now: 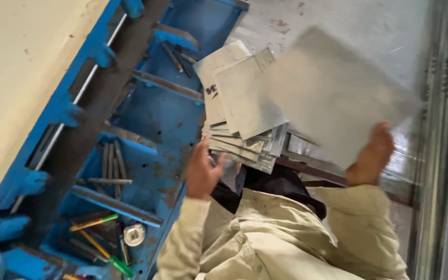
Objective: The person repeatedly picks up rectangular metal sheets from a stack and places them into a blue manual bending machine. They align each sheet against the machine's backstop and press down on the upper beam to bend the metal. After each bend, the person removes the sheet and places it on a growing pile of finished pieces.
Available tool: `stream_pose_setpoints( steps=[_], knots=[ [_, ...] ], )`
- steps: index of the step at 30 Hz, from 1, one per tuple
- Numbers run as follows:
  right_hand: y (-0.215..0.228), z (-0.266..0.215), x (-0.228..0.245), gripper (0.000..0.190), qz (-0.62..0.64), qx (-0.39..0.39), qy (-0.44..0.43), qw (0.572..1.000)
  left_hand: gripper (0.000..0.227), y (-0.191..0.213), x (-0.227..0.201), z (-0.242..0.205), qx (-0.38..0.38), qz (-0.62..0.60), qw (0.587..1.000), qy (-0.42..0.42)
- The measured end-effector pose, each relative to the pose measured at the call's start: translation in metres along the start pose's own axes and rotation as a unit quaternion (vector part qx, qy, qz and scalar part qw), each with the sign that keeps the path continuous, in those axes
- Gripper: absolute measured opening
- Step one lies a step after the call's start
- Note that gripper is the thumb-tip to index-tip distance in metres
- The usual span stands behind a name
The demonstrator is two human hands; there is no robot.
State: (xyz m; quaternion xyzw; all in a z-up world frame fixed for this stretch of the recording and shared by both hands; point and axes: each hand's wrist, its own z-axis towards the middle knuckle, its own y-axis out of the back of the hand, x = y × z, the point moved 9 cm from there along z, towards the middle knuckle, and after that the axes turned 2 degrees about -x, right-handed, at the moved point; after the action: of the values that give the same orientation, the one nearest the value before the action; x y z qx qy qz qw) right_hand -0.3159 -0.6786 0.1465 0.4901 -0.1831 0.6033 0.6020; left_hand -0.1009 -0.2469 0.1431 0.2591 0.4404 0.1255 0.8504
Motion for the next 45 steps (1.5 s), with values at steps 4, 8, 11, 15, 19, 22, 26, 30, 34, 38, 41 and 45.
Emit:
stream_pose_setpoints(
  steps=[4, 8, 11, 15, 19, 22, 26, 30, 34, 38, 41, 45],
  knots=[
    [-0.002, 0.002, -0.042, 0.048, 0.171, 0.023, -0.238, 0.956, 0.058, -0.052, -0.025, 0.035, 0.071, 0.079, 0.994, -0.028],
    [0.011, -0.003, -0.076, 0.040, -0.175, 0.161, -0.123, 0.963, 0.051, -0.082, -0.039, 0.040, 0.098, 0.184, 0.972, -0.113],
    [0.012, -0.023, -0.083, 0.037, -0.192, 0.197, -0.152, 0.949, 0.040, -0.091, -0.035, 0.031, 0.117, 0.143, 0.971, -0.151],
    [-0.038, -0.066, -0.031, 0.041, -0.059, 0.292, -0.196, 0.934, 0.031, -0.088, -0.038, 0.027, 0.122, 0.140, 0.963, -0.195],
    [-0.116, -0.153, 0.053, 0.042, 0.260, 0.427, -0.351, 0.791, 0.026, -0.077, -0.086, 0.002, 0.126, 0.162, 0.946, -0.253],
    [-0.132, -0.185, 0.070, 0.033, 0.419, 0.361, -0.435, 0.710, 0.029, -0.051, -0.123, -0.035, 0.150, 0.090, 0.951, -0.253],
    [-0.135, -0.206, 0.052, 0.021, 0.275, 0.356, -0.344, 0.824, 0.048, -0.003, -0.106, -0.046, 0.141, -0.012, 0.979, -0.145],
    [-0.153, -0.212, 0.071, 0.023, 0.198, 0.415, -0.259, 0.849, 0.049, 0.090, -0.015, -0.042, -0.054, -0.016, 0.998, 0.038],
    [-0.199, -0.197, 0.126, 0.026, 0.264, 0.489, -0.078, 0.828, 0.045, 0.176, 0.071, -0.065, -0.217, 0.071, 0.958, 0.175],
    [-0.313, -0.189, 0.099, 0.032, 0.120, 0.564, -0.287, 0.765, 0.042, 0.171, 0.193, -0.100, -0.190, -0.030, 0.909, 0.370],
    [-0.393, -0.174, 0.223, 0.036, 0.101, 0.556, 0.490, 0.663, 0.037, 0.134, 0.275, -0.104, -0.229, -0.220, 0.864, 0.391],
    [-0.541, -0.161, 0.183, 0.042, -0.003, 0.705, -0.051, 0.708, 0.030, 0.089, 0.339, -0.093, -0.304, -0.403, 0.734, 0.455]
  ],
)
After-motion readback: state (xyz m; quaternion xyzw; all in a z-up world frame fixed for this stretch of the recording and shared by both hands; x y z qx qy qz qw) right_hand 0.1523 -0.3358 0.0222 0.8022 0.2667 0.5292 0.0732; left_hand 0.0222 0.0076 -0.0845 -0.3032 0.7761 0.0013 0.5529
